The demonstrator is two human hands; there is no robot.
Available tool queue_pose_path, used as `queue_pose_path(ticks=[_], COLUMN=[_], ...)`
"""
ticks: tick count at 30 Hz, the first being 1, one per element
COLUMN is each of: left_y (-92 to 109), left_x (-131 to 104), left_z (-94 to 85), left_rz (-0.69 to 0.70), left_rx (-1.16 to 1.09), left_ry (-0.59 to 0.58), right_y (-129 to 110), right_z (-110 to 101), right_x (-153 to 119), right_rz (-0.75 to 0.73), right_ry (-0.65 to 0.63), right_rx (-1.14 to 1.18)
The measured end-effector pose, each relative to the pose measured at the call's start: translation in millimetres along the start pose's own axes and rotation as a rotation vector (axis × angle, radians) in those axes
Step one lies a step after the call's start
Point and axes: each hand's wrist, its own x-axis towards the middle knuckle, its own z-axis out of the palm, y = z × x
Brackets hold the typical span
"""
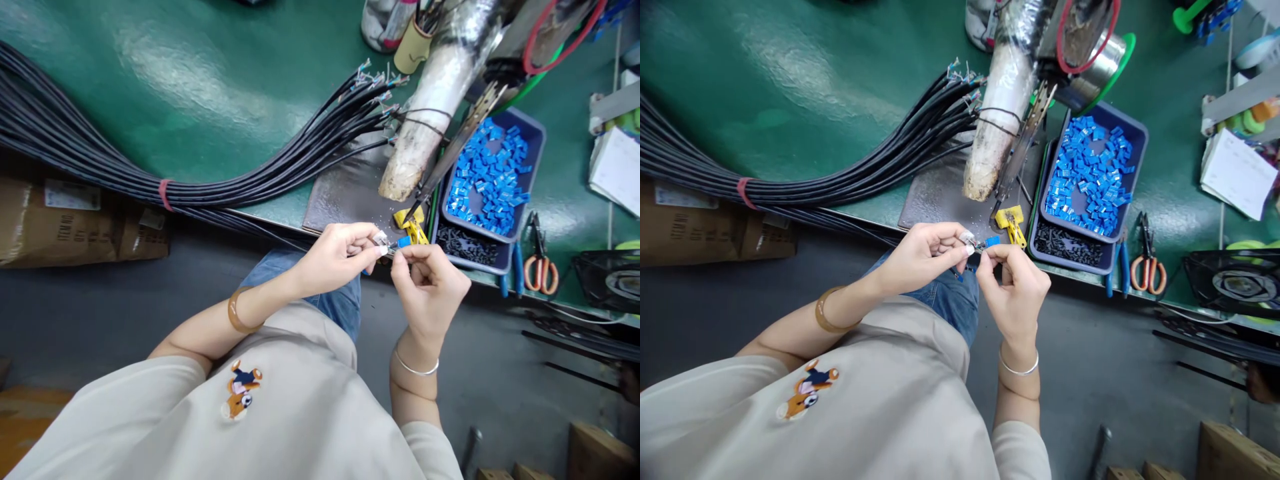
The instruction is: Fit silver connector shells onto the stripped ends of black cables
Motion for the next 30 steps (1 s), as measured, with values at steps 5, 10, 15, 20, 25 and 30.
queue_pose_path(ticks=[5, 10, 15, 20, 25, 30], left_y=[0.1, -1.5, -3.5, -4.3, -3.9, -4.6], left_x=[0.7, 1.7, 2.8, 2.2, 1.9, 0.7], left_z=[-1.1, 1.9, 3.5, 4.0, 3.5, 3.2], left_rz=[-0.034, -0.004, 0.037, 0.043, 0.038, 0.048], left_rx=[-0.061, 0.005, 0.054, 0.074, 0.086, 0.149], left_ry=[-0.009, 0.007, 0.017, 0.036, 0.038, 0.022], right_y=[11.7, 8.9, 5.3, 9.6, 11.1, 13.1], right_z=[0.1, -0.1, 0.7, 0.5, 0.3, 2.2], right_x=[-3.8, -5.4, -3.6, -6.5, -8.8, -5.1], right_rz=[0.172, 0.111, 0.001, 0.004, -0.194, -0.235], right_ry=[0.051, 0.089, 0.079, 0.116, 0.099, 0.050], right_rx=[0.175, 0.132, 0.054, 0.081, -0.055, -0.120])
